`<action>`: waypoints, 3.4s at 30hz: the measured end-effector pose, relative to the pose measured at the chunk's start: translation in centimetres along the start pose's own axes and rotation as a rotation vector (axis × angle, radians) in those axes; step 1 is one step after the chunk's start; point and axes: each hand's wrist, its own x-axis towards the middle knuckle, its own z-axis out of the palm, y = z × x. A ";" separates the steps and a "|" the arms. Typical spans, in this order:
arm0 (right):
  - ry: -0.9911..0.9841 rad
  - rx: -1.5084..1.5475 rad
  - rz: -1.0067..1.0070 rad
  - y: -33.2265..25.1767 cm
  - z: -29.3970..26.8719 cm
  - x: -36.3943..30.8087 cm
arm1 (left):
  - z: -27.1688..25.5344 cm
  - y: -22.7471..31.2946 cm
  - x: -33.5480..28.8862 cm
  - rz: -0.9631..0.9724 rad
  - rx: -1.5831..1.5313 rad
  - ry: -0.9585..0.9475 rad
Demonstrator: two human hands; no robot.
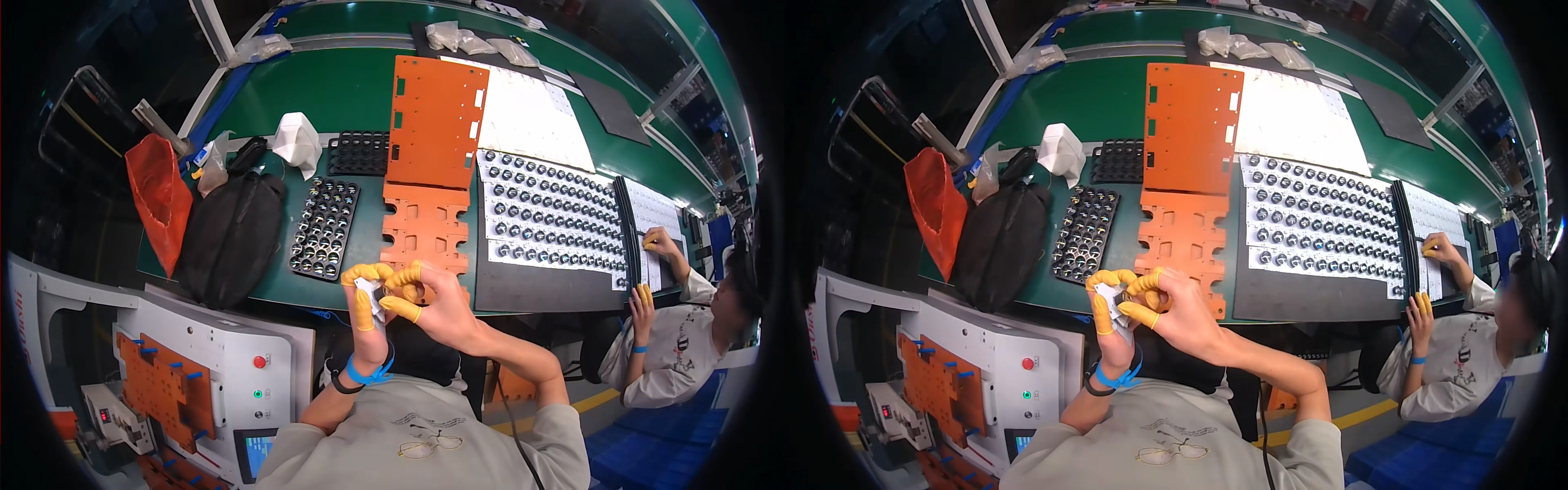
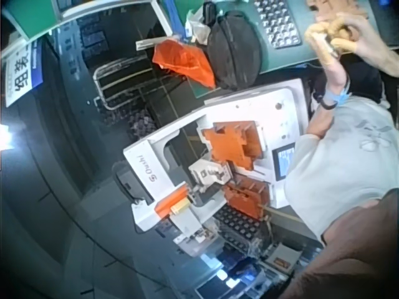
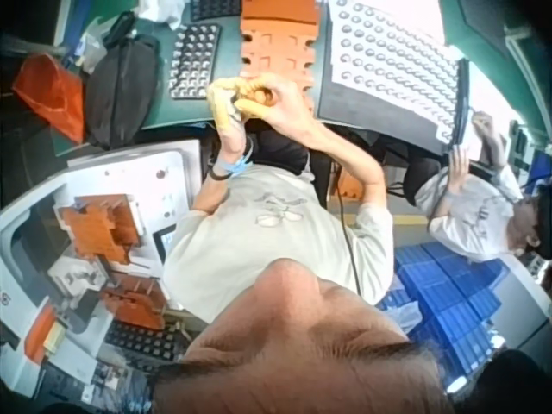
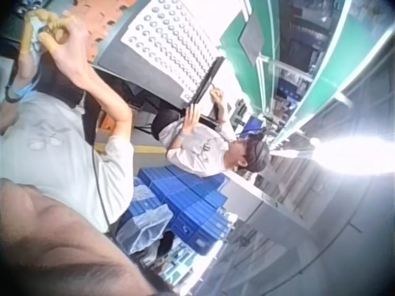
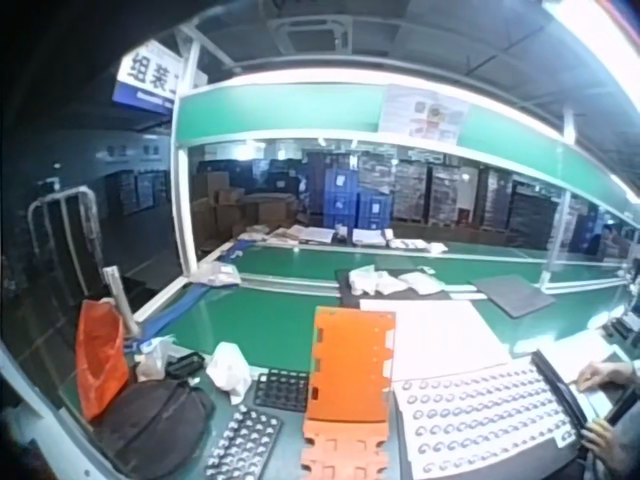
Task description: The person places small components onto an orange circuit board, then wipes the board and surrounding tray with a yellow cloth. They handle a small white packet and place components into slots on the board. Finally, the person places the board into a white machine labeled 'Oushi' and presses a button.
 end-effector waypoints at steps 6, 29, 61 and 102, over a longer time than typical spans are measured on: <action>0.007 0.055 -0.156 -0.1 -0.5 -0.6 | -0.5 -0.5 0.6 0.245 0.143 -0.176; 0.273 -0.583 -0.596 1.0 -1.7 0.0 | 0.3 -0.7 0.7 -0.323 -0.165 -0.185; -0.213 -0.613 0.660 11.7 -14.9 10.3 | -2.4 -4.2 4.2 -0.575 -0.601 -0.172; -0.049 -0.472 -0.657 4.6 4.7 10.1 | -7.5 4.2 -0.3 -0.612 -0.653 -0.279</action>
